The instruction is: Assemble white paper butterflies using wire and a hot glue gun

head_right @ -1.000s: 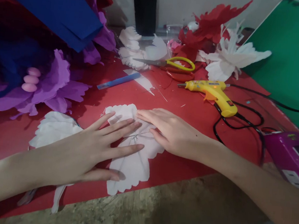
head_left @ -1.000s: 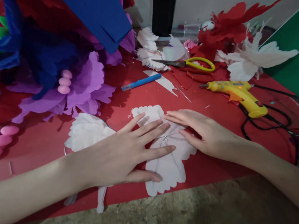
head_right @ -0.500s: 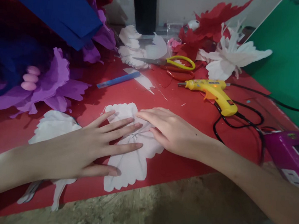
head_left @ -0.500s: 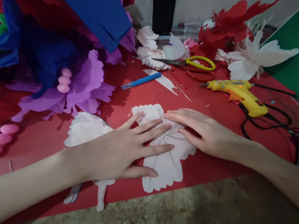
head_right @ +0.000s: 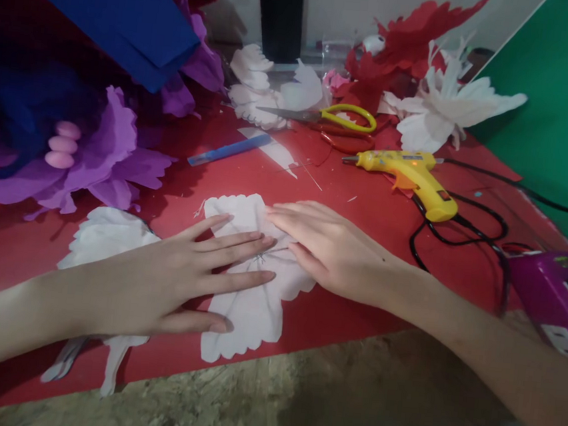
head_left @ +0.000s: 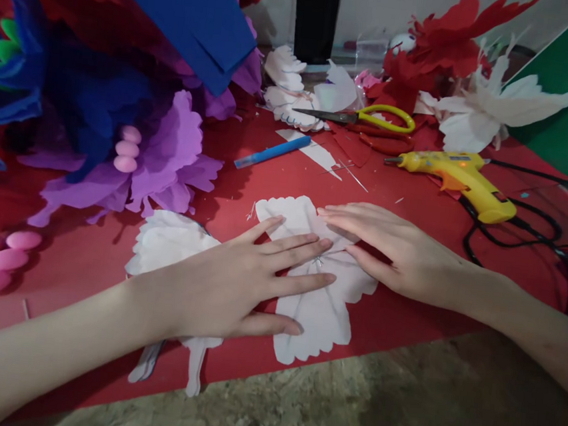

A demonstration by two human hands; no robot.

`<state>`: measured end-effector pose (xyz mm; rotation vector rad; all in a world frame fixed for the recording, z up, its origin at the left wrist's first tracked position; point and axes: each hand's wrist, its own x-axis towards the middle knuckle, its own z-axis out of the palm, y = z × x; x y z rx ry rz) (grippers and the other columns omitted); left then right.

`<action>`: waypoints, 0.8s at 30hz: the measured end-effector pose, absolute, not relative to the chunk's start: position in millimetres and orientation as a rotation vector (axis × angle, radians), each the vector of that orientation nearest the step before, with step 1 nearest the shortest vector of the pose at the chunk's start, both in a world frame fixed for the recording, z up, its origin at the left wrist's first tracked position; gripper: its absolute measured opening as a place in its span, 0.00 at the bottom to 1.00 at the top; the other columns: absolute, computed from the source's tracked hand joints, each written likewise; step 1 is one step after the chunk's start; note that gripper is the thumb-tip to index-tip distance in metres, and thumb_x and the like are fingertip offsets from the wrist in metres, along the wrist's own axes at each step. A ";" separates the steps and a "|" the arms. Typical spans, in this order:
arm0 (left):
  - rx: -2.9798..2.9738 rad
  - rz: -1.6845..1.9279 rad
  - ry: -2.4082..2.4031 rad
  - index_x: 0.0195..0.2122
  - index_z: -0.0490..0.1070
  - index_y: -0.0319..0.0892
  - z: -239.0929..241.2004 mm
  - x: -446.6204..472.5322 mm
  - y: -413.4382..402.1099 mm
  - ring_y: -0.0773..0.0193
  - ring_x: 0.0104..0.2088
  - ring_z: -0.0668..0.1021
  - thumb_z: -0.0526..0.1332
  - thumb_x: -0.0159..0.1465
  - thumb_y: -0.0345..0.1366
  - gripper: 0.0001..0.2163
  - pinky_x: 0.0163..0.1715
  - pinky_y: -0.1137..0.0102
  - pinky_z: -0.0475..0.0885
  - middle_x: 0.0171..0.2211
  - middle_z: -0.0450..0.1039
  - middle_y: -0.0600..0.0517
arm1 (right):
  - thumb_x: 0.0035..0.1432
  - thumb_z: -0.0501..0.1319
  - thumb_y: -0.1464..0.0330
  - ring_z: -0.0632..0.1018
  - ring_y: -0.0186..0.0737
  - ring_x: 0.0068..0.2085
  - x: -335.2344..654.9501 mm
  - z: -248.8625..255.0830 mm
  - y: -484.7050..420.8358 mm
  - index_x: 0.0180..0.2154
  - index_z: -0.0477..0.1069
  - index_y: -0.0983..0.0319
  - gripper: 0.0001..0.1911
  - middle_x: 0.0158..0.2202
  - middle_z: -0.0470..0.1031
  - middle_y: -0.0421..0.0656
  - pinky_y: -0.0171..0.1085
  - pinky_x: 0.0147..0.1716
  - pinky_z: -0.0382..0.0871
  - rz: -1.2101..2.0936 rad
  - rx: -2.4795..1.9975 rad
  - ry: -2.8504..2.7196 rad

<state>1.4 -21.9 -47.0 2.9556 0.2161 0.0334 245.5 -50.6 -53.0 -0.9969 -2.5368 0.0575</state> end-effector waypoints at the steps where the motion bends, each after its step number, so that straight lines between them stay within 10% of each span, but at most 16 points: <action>1: 2.954 0.042 0.216 0.63 0.50 0.45 -47.3 1.5 -21.7 0.56 0.65 0.52 0.46 0.67 0.51 0.26 0.62 0.51 0.44 0.65 0.43 0.42 | 0.60 0.51 0.75 0.68 0.36 0.53 245.5 -51.2 -51.2 0.50 0.64 0.69 0.16 0.51 0.69 0.47 0.38 0.53 0.65 0.037 -0.950 -2.527; 24: 2.939 0.076 0.238 0.63 0.51 0.43 -50.7 0.4 -21.2 0.56 0.64 0.54 0.45 0.67 0.50 0.26 0.62 0.53 0.44 0.64 0.48 0.42 | 0.61 0.51 0.73 0.68 0.35 0.34 231.0 -45.0 -61.1 0.33 0.71 0.66 0.10 0.26 0.69 0.40 0.39 0.40 0.63 -0.222 -0.689 -2.741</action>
